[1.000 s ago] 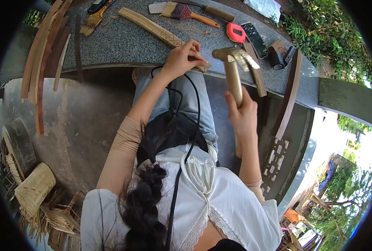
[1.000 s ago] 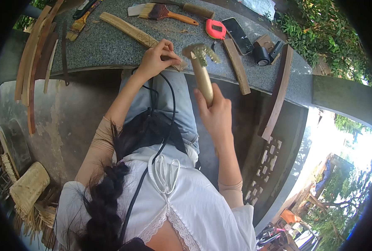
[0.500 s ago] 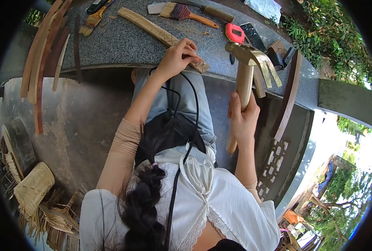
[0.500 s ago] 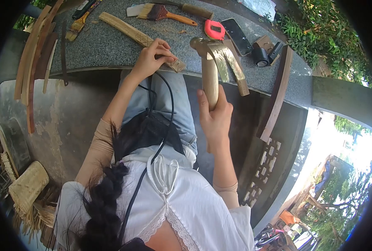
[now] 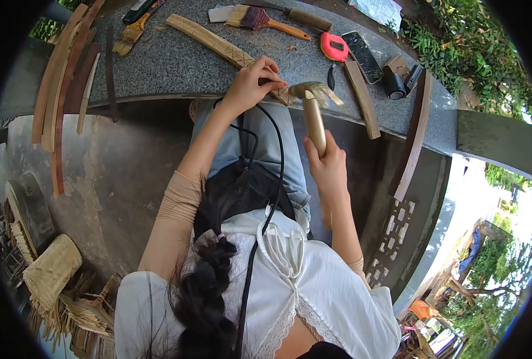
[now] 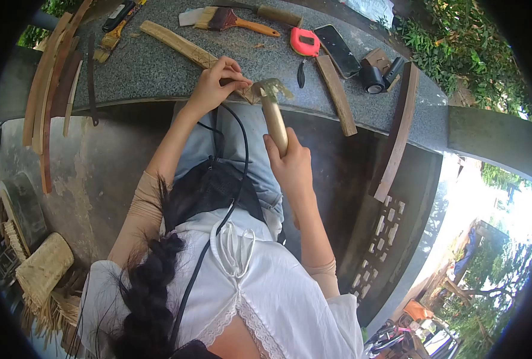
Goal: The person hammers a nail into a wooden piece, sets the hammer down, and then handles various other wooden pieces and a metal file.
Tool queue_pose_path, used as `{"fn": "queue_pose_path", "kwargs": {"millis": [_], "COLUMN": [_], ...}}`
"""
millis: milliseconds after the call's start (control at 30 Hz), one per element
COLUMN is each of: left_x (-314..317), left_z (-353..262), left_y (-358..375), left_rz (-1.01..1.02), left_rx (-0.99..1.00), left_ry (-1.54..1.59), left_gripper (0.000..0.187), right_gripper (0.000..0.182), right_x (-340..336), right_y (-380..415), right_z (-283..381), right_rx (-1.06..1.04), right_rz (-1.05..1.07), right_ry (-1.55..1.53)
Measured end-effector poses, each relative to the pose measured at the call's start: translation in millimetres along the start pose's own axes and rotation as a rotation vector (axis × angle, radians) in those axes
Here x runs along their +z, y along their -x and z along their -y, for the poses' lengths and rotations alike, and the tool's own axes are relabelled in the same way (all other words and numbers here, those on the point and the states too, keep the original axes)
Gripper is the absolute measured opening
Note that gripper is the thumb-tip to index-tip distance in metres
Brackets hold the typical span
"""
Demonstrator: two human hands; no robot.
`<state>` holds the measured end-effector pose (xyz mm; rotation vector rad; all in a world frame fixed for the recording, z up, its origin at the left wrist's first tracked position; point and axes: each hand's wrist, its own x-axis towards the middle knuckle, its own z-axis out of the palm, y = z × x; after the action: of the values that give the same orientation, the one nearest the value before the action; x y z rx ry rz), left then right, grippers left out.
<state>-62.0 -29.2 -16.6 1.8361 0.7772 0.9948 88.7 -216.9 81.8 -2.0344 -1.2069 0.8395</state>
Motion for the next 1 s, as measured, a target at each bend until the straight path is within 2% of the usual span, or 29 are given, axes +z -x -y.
{"fn": "queue_pose_path", "kwargs": {"millis": [33, 133, 300, 433, 500, 733, 833, 900, 967, 1000], "left_x": [-1, -1, 3, 7, 10, 19, 21, 18, 15, 12], "left_z": [0, -2, -15, -16, -13, -13, -10, -1, -2, -8], "left_y": [-1, 1, 3, 4, 4, 5, 1, -7, -6, -4], "left_rz": [-0.001, 0.01, 0.078, 0.047, 0.002, -0.06, -0.067, -0.146, -0.106, -0.051], "left_rx": [0.002, 0.026, -0.042, -0.032, 0.011, 0.044, -0.046, -0.016, -0.057, -0.058], "left_ry": [-0.005, -0.065, 0.026, -0.044, -0.155, -0.201, -0.177, 0.144, 0.153, 0.039], "left_gripper": [0.033, 0.033, 0.036, 0.038, 0.039, 0.041, 0.037, 0.036, 0.037, 0.037], "right_gripper": [0.03, 0.031, 0.033, 0.036, 0.036, 0.034, 0.034, 0.034, 0.034, 0.035], "right_x": [-2, -14, -12, -1, -1, 1, 0, 0, 0, 1], "right_y": [-2, 2, 0, -4, -3, -3, -2, 1, 1, 0], "right_z": [-2, 9, -2, -17, -9, -20, -14, -9, -12, -13], "right_rx": [0.102, 0.18, 0.194, 0.179, 0.302, 0.242, 0.268, 0.312, 0.309, 0.303], "right_rz": [0.086, 0.061, 0.063, 0.101, 0.115, 0.117, 0.138, 0.129, 0.129, 0.133], "right_ry": [-0.053, -0.133, -0.088, 0.001, -0.102, -0.064, -0.097, -0.161, -0.16, -0.161]}}
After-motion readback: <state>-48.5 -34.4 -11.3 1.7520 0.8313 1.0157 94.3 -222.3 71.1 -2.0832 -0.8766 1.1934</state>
